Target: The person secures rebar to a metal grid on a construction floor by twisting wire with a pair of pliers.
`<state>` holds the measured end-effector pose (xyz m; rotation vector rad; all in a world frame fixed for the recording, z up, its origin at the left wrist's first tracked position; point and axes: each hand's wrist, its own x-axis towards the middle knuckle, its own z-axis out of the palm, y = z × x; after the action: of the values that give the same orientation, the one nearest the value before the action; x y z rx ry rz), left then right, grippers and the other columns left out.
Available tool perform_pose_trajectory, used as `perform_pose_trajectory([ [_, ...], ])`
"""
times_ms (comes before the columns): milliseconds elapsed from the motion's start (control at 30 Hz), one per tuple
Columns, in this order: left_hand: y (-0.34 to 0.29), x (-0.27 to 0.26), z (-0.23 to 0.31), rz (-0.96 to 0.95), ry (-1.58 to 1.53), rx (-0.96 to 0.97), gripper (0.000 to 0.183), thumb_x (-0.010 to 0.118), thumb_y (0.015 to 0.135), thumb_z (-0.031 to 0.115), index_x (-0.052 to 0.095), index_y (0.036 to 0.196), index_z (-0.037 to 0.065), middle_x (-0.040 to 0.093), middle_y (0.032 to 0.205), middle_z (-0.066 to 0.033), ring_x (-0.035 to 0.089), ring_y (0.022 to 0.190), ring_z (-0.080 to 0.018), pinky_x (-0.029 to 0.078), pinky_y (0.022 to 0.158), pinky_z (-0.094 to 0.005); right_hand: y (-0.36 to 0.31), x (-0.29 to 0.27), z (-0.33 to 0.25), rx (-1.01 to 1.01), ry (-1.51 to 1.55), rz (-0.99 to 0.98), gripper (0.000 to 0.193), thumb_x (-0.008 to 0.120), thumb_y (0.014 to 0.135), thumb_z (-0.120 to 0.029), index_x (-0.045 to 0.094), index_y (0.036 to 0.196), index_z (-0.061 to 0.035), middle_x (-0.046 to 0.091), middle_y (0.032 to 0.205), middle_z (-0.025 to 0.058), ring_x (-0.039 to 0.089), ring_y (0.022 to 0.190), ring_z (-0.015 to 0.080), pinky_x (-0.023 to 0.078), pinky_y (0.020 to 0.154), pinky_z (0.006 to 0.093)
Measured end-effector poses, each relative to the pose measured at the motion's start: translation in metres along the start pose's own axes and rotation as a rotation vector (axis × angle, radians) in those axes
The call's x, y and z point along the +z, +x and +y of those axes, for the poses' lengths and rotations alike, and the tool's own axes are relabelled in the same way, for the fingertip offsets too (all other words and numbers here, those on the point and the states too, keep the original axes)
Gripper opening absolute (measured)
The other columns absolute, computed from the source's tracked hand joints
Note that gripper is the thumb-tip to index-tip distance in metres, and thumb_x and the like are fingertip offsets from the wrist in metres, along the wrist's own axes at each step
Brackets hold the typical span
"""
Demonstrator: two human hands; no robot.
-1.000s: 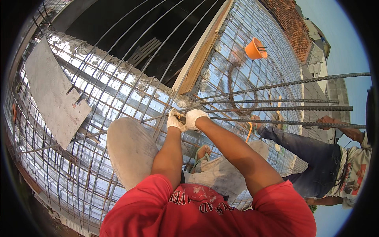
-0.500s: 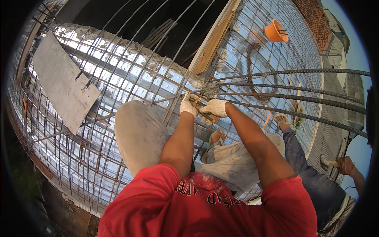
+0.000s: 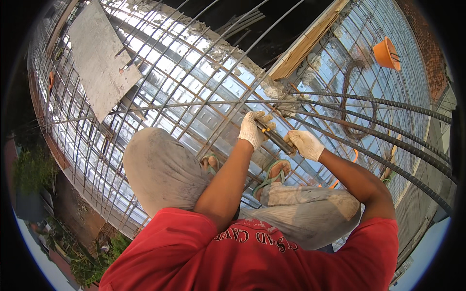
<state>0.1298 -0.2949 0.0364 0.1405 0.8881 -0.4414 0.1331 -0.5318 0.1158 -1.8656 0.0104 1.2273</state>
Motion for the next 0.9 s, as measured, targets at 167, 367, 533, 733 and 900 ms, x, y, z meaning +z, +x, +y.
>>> perform_pose_trajectory([
  [167, -0.003, -0.049, -0.005, 0.02, -0.211, 0.177, 0.039, 0.067, 0.106, 0.042, 0.061, 0.106, 0.004, 0.072, 0.1, -0.0171, 0.072, 0.09, -0.0355, 0.062, 0.082, -0.0558, 0.02, 0.0, 0.018, -0.125, -0.383, -0.077, 0.029, 0.054, 0.112, -0.03, 0.069, 0.121, -0.006, 0.078, 0.093, 0.0119, 0.076, 0.081, 0.0292, 0.059, 0.074, 0.0423],
  [367, -0.017, -0.035, 0.04, 0.018, 0.266, 0.534, 0.033, 0.078, 0.1, 0.037, 0.067, 0.101, 0.006, 0.073, 0.085, -0.0093, 0.072, 0.079, -0.0247, 0.062, 0.078, -0.0415, 0.043, 0.037, 0.027, -0.456, -0.877, -0.273, 0.023, 0.065, 0.101, -0.038, 0.068, 0.111, -0.0171, 0.074, 0.086, 0.0148, 0.073, 0.084, 0.0396, 0.057, 0.071, 0.052],
  [533, -0.046, 0.039, 0.069, 0.186, 1.389, 0.693, 0.055, 0.083, 0.09, 0.052, 0.076, 0.104, 0.0, 0.076, 0.087, -0.0092, 0.066, 0.078, -0.0217, 0.055, 0.078, -0.0344, 0.044, 0.024, 0.024, -0.55, -0.793, -0.118, 0.019, 0.067, 0.1, -0.033, 0.068, 0.109, -0.0165, 0.075, 0.089, 0.0135, 0.072, 0.085, 0.0398, 0.057, 0.071, 0.0515],
  [733, -0.019, 0.143, 0.137, -0.206, 2.288, 0.401, 0.067, 0.084, 0.083, 0.062, 0.078, 0.114, 0.003, 0.079, 0.096, -0.0129, 0.073, 0.083, -0.0252, 0.056, 0.078, -0.0414, 0.047, 0.011, 0.056, -0.497, -0.585, 0.146, 0.026, 0.068, 0.098, -0.024, 0.07, 0.123, -0.0144, 0.076, 0.099, 0.013, 0.073, 0.092, 0.0375, 0.058, 0.077, 0.0492],
  [900, -0.032, 0.126, 0.127, -0.513, 2.541, 0.308, 0.053, 0.079, 0.09, 0.056, 0.08, 0.106, 0.006, 0.078, 0.087, -0.017, 0.075, 0.081, -0.0312, 0.058, 0.076, -0.0446, 0.037, -0.009, 0.014, -0.401, -0.789, -0.096, 0.046, 0.068, 0.096, -0.012, 0.064, 0.141, -0.008, 0.072, 0.125, 0.0168, 0.071, 0.113, 0.0352, 0.058, 0.094, 0.0464],
])
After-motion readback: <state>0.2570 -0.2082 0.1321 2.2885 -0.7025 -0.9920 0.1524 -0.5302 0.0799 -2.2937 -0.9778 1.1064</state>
